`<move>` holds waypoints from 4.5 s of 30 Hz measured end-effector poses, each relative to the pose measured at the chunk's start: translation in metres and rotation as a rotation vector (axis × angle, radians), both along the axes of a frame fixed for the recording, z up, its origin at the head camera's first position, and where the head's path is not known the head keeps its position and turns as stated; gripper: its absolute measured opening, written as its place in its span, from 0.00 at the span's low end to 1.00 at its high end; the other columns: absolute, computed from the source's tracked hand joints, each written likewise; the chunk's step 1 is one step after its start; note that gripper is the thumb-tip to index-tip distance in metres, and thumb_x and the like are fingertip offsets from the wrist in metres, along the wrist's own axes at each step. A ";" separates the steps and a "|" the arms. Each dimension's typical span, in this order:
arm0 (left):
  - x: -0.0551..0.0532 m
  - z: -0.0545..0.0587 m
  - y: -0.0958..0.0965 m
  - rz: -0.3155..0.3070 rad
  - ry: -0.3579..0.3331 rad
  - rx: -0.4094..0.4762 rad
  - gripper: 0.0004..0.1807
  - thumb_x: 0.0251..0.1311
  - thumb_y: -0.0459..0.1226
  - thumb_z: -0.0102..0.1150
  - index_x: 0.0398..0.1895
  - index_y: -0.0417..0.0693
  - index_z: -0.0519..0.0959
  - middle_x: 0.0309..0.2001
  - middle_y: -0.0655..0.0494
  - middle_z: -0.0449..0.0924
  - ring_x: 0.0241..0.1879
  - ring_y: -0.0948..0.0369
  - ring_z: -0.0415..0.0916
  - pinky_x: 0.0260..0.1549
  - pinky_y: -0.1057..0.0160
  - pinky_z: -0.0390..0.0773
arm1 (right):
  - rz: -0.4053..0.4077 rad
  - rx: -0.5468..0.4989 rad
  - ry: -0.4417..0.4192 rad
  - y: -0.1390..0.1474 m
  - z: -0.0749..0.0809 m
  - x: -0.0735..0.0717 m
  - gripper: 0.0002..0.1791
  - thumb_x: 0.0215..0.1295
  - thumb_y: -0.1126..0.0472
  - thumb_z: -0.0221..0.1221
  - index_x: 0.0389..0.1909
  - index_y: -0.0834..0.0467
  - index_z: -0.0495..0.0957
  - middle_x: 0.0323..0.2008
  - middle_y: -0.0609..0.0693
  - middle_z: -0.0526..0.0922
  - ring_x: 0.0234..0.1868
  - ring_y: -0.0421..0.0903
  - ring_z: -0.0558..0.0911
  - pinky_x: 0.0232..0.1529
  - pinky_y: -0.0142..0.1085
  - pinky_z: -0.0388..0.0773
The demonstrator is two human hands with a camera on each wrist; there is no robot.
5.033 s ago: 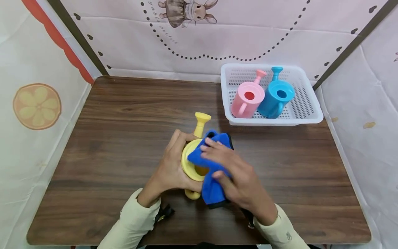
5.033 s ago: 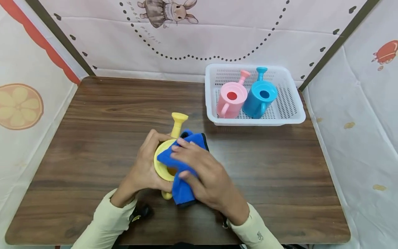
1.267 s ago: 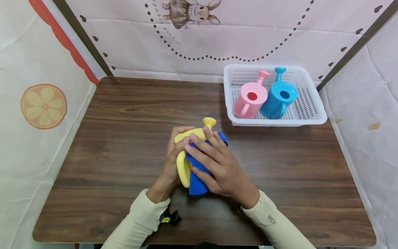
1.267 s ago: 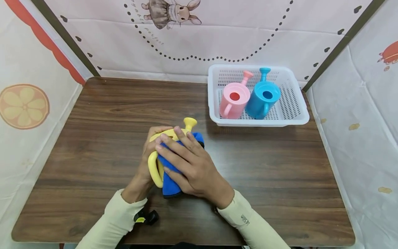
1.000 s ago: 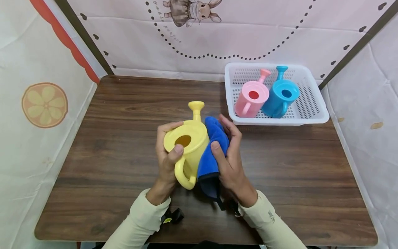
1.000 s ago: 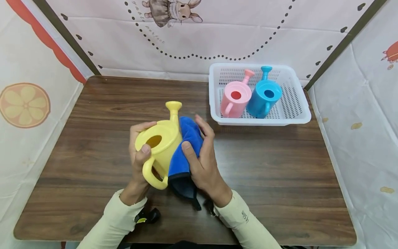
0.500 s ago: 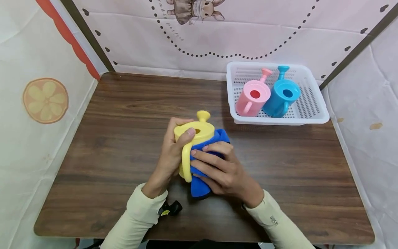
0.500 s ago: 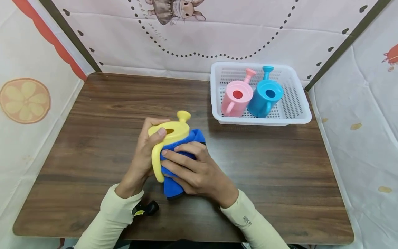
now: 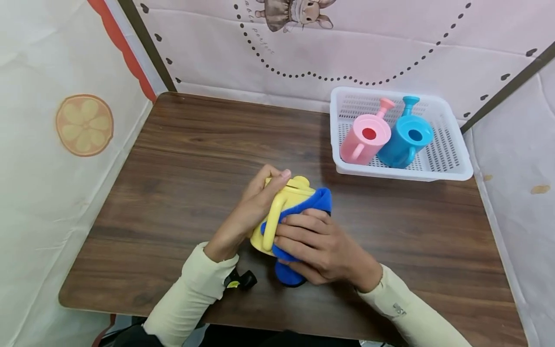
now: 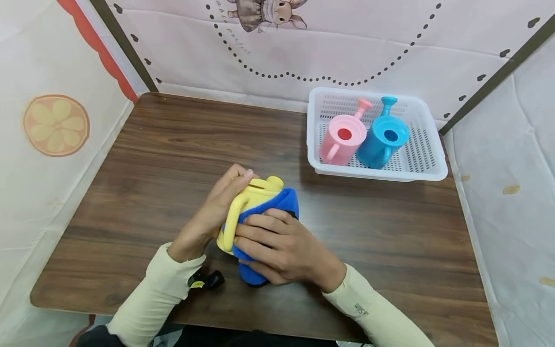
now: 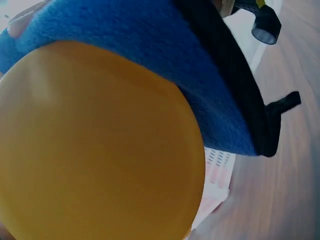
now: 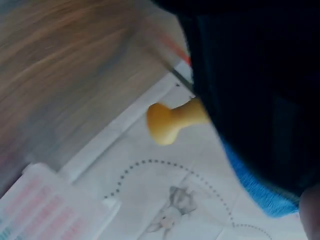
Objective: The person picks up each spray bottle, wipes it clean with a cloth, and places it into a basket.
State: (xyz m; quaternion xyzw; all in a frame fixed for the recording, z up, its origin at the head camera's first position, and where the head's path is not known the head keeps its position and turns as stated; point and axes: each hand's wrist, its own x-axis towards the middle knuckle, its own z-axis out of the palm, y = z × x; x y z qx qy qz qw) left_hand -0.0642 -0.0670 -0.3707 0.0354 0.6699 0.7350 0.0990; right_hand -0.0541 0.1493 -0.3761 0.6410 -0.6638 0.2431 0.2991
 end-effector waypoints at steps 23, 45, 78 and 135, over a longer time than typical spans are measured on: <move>-0.009 0.008 0.006 0.054 0.072 -0.132 0.16 0.80 0.49 0.58 0.53 0.45 0.78 0.43 0.44 0.84 0.30 0.59 0.84 0.30 0.62 0.86 | -0.068 -0.168 -0.056 0.004 0.002 -0.007 0.15 0.83 0.60 0.58 0.54 0.60 0.92 0.53 0.54 0.95 0.60 0.56 0.84 0.64 0.47 0.78; -0.012 0.007 0.024 0.319 -0.064 0.317 0.28 0.84 0.63 0.46 0.42 0.51 0.80 0.30 0.57 0.83 0.27 0.61 0.83 0.28 0.62 0.86 | -0.103 -0.258 0.137 0.009 -0.007 0.001 0.12 0.80 0.58 0.66 0.53 0.59 0.92 0.54 0.56 0.94 0.56 0.55 0.85 0.55 0.43 0.82; 0.004 0.027 0.009 0.229 0.348 -0.047 0.23 0.67 0.48 0.67 0.55 0.39 0.80 0.55 0.43 0.85 0.46 0.55 0.88 0.42 0.61 0.90 | -0.078 -0.373 -0.399 0.002 0.033 0.004 0.18 0.85 0.55 0.63 0.55 0.69 0.85 0.54 0.62 0.90 0.58 0.57 0.84 0.70 0.40 0.79; -0.004 0.014 0.014 0.446 0.331 0.452 0.34 0.51 0.40 0.83 0.54 0.55 0.69 0.43 0.52 0.88 0.38 0.57 0.92 0.38 0.57 0.94 | -0.523 -0.682 -0.441 -0.025 -0.001 0.014 0.08 0.74 0.68 0.70 0.50 0.65 0.93 0.55 0.67 0.84 0.62 0.61 0.83 0.74 0.45 0.82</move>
